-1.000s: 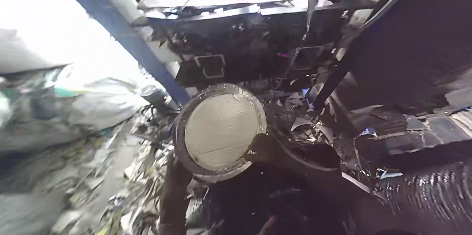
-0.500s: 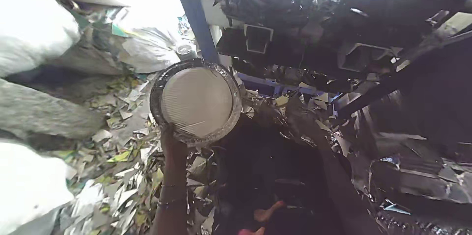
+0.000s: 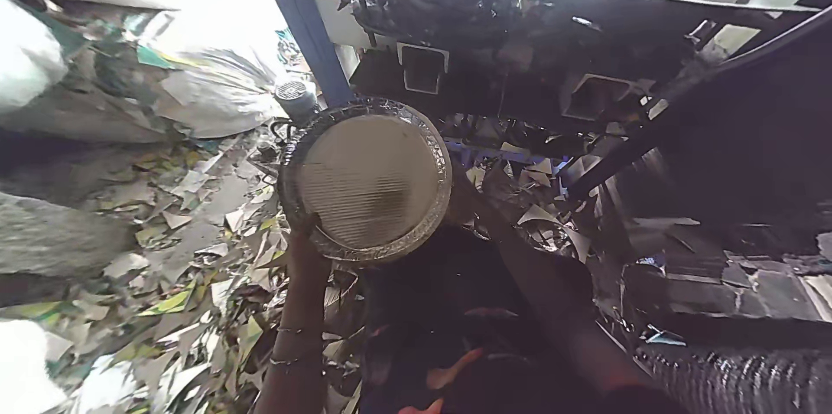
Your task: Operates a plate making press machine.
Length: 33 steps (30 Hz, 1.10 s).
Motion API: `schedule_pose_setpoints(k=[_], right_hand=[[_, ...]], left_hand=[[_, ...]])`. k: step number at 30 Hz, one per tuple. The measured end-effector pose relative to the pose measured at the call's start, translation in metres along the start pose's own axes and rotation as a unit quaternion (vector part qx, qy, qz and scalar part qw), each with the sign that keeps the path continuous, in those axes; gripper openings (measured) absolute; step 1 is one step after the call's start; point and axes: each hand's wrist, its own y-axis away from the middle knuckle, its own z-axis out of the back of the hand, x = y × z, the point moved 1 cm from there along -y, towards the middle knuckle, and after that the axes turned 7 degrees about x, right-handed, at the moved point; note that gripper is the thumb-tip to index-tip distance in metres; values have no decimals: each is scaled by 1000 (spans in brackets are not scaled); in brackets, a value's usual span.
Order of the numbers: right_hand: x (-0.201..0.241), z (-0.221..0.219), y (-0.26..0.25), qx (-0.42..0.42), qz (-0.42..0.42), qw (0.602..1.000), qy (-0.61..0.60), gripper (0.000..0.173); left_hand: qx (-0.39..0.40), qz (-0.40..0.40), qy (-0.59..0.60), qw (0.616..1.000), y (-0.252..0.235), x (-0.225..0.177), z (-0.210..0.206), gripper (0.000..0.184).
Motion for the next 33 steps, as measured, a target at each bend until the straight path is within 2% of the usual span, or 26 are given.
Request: schedule_pose_setpoints(k=[2,3,5,7,9,11,13,15,18,20,23,25,27,29,30,33], right_hand=[[20,0,7,62,-37,996,-53,50],[23,-1,6,76,-51,996,-23,44],[13,-2,9,29,-53,994,88,31],[-11,9,23,-13,-101,976,190,31],[-62,24,47,-121,-172,956,204,36],[-105,60,75,-143,-270,932,195,44],[-150,88,113,-143,-309,918,203,62],[-156,107,148,-209,-356,890,192,84],[-151,119,177,-248,-415,840,246,94],[-150,118,181,-228,-419,845,242,85],[-159,104,187,-179,-449,851,204,73],[-172,95,196,-171,-462,853,176,58],[-189,91,206,-187,-448,861,151,50],[-187,87,214,-182,-453,863,128,47],[-188,85,218,-174,-459,861,136,45],[-198,77,226,-181,-453,859,153,39]], left_hand=[[-10,13,3,1000,-1,2,2,25],[-12,12,2,1000,-1,2,3,24],[-3,-6,-6,1000,-5,0,6,26],[-12,-20,-38,999,-9,-2,15,30],[-62,-15,-51,997,-12,-6,31,31],[-107,-12,-6,994,-16,-14,54,31],[-136,-45,58,988,-26,-25,83,32],[-159,-76,93,980,-48,-34,117,42],[-188,12,83,979,-84,-30,153,76],[-178,53,40,982,-86,-25,131,72],[-105,87,-5,991,-79,-2,72,48],[-49,109,-58,991,-72,19,34,35],[27,125,-126,984,-64,35,1,42],[103,115,-233,960,-61,48,-18,67],[131,108,-275,946,-56,52,-29,72],[185,81,-330,922,-34,54,-61,71]])
